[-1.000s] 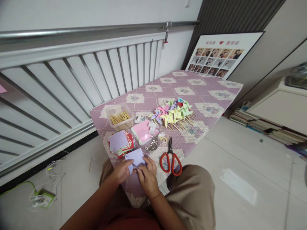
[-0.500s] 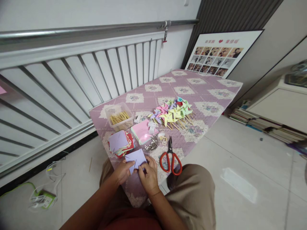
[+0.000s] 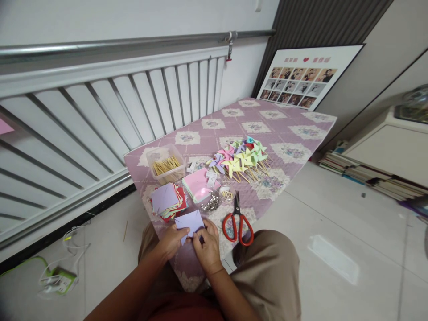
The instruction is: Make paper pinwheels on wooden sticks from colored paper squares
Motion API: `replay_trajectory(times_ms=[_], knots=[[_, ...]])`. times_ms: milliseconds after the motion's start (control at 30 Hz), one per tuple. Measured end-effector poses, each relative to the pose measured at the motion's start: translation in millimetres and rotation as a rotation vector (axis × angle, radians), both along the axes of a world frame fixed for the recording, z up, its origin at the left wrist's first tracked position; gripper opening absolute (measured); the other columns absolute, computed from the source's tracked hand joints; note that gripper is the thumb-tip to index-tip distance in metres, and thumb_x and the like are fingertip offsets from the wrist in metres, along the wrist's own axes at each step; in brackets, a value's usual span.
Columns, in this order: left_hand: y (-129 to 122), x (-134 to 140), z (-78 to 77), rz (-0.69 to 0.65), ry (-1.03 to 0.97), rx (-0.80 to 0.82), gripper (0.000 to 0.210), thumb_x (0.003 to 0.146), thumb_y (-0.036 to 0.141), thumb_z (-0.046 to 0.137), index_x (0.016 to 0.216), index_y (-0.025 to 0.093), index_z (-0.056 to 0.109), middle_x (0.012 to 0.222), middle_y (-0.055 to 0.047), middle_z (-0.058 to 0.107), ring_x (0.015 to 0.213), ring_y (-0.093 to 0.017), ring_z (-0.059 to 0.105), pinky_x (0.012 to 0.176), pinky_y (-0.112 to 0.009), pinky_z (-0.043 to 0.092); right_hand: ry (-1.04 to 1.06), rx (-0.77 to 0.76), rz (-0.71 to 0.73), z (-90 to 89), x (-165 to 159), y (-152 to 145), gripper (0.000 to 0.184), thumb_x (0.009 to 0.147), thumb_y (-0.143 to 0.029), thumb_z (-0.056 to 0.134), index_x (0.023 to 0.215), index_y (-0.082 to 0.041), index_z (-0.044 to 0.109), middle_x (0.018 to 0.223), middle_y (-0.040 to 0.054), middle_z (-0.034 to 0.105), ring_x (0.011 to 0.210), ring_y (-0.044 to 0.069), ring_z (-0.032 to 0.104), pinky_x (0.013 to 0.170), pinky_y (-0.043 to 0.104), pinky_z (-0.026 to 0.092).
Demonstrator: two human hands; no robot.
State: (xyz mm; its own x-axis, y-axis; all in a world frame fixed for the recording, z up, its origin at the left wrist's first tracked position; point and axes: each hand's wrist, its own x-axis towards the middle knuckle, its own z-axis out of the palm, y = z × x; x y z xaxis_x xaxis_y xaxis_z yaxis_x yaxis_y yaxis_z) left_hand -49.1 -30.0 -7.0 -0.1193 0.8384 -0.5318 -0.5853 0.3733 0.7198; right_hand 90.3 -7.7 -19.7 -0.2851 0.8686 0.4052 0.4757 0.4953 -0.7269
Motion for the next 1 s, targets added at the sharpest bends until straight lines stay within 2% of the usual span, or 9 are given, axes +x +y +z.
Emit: replay_trajectory(times_ms=[433, 1000], knots=[[-1, 1, -2.7, -0.020, 0.120, 0.020, 0.034, 0.062, 0.024, 0.075, 0.095, 0.015, 0.068, 0.089, -0.007, 0.072, 0.075, -0.019, 0.065, 0.070, -0.030, 0.051, 0.016, -0.022, 0.025, 5.2, 0, 0, 0.018, 0.082, -0.020, 0.055, 0.064, -0.021, 0.056, 0.103, 0.0084, 0.061, 0.103, 0.026, 0.053, 0.090, 0.044, 0.041], [1, 5, 8.4, -0.016, 0.168, -0.031, 0.037, 0.058, 0.029, 0.077, 0.090, 0.015, 0.067, 0.084, -0.006, 0.072, 0.069, -0.017, 0.064, 0.063, -0.028, 0.050, 0.111, -0.119, 0.050, 6.2, -1, 0, 0.019, 0.079, -0.018, 0.057, 0.061, -0.022, 0.056, 0.103, 0.0076, 0.061, 0.105, 0.027, 0.051, 0.093, 0.046, 0.037]])
